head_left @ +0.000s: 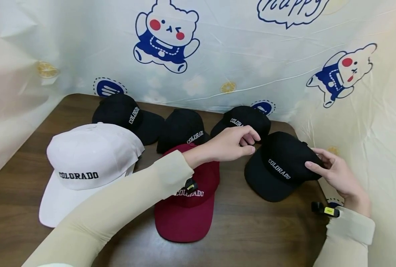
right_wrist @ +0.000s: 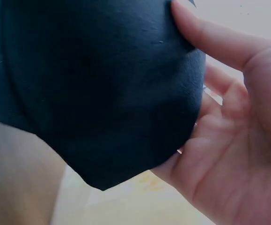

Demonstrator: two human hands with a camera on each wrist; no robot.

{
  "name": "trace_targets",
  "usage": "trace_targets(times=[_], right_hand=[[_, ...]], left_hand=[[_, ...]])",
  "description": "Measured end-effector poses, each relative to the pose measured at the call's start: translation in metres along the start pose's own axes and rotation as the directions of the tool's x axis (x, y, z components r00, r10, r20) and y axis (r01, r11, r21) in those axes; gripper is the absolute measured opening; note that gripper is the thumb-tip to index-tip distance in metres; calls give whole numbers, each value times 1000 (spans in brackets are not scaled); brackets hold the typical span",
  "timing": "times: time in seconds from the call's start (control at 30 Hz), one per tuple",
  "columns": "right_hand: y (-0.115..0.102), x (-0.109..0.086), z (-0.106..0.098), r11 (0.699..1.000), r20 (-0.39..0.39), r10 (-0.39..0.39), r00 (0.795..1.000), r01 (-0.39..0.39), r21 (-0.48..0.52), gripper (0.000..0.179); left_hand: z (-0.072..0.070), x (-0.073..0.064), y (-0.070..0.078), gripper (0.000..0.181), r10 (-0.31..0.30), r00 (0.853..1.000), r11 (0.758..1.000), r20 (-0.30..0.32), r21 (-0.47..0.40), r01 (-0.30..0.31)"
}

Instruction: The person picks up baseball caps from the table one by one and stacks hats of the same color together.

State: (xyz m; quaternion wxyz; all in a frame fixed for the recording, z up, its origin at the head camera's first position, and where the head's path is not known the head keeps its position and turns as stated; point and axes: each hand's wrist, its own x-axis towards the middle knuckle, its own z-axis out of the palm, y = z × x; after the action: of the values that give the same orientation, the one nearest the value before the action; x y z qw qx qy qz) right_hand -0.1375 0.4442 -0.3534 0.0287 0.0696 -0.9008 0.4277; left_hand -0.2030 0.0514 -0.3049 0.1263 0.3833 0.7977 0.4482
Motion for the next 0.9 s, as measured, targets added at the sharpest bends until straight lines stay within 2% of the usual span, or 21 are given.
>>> trace_targets(times=[0.1, 0.33, 0.5, 0.63, 0.73, 0.9], right_hand=[[-14, 2, -2, 997, 36, -40, 999, 42, -65, 42], [-43, 7, -6, 972, 127, -44, 991, 72, -223, 48], [-57, 12, 0, 971, 239, -111, 965, 157, -182, 50], [-62, 15, 7, 978, 309, -139, 941, 180, -109, 49], [-62, 17, 11, 977, 317, -141, 938, 183, -107, 49], [-60, 22, 16, 973, 297, -123, 947, 175, -153, 48]], left_hand=[[2, 10, -2, 36, -42, 999, 999, 1, -22, 42], [11, 30, -10, 49, -83, 996, 996, 20, -41, 84], [16, 38, -15, 54, -96, 994, 992, 60, -78, 100], [16, 39, -16, 55, -128, 985, 986, 115, -95, 139], [16, 38, -18, 53, -154, 973, 982, 170, -82, 170], [16, 35, -22, 45, -175, 953, 980, 248, -52, 194]])
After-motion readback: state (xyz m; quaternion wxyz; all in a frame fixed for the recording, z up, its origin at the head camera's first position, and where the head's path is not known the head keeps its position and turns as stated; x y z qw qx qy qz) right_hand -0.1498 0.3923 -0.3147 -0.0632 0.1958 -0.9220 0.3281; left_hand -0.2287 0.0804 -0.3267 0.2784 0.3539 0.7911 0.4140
